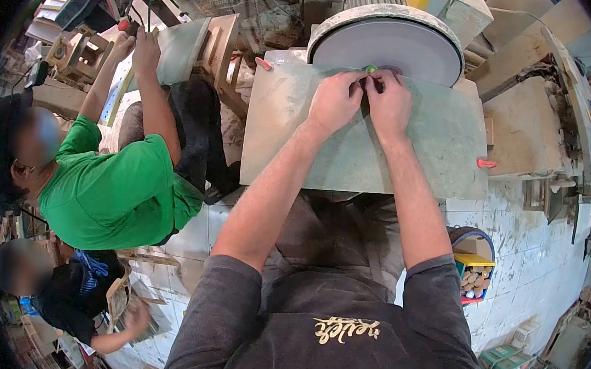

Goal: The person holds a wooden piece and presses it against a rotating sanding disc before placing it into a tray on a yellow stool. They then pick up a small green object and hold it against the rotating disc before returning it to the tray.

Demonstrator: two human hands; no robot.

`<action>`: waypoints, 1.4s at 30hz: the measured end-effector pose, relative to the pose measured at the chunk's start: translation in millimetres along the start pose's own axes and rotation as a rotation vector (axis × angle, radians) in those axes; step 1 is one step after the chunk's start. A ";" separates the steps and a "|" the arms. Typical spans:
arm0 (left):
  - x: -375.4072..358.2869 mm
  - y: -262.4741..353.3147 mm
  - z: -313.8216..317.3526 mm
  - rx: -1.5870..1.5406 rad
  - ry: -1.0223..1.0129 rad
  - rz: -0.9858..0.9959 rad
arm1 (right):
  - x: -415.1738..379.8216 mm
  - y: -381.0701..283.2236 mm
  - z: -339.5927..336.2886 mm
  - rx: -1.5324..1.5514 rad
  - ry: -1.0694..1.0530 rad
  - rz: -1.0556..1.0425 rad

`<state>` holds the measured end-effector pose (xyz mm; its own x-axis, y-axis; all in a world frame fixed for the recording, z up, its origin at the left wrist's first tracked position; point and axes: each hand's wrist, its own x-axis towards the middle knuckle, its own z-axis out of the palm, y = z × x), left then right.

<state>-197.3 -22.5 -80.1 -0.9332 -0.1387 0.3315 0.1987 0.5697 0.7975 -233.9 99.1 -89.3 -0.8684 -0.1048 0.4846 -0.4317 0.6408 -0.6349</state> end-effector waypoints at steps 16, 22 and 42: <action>-2.3 1.3 0.7 0.062 -0.054 0.068 | -0.1 -2.8 -6.0 0.005 0.033 0.041; -2.4 3.3 1.9 0.079 -0.050 0.027 | -0.4 2.0 -1.4 0.016 0.070 0.036; -1.1 1.3 2.5 -0.032 -0.016 0.006 | -0.1 -2.8 -4.8 0.012 0.038 0.066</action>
<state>-196.8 -19.5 -80.7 -0.9364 -0.1222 0.3288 0.2138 0.5445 0.8111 -231.4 100.9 -84.7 -0.8852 -0.0341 0.4640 -0.3773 0.6361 -0.6731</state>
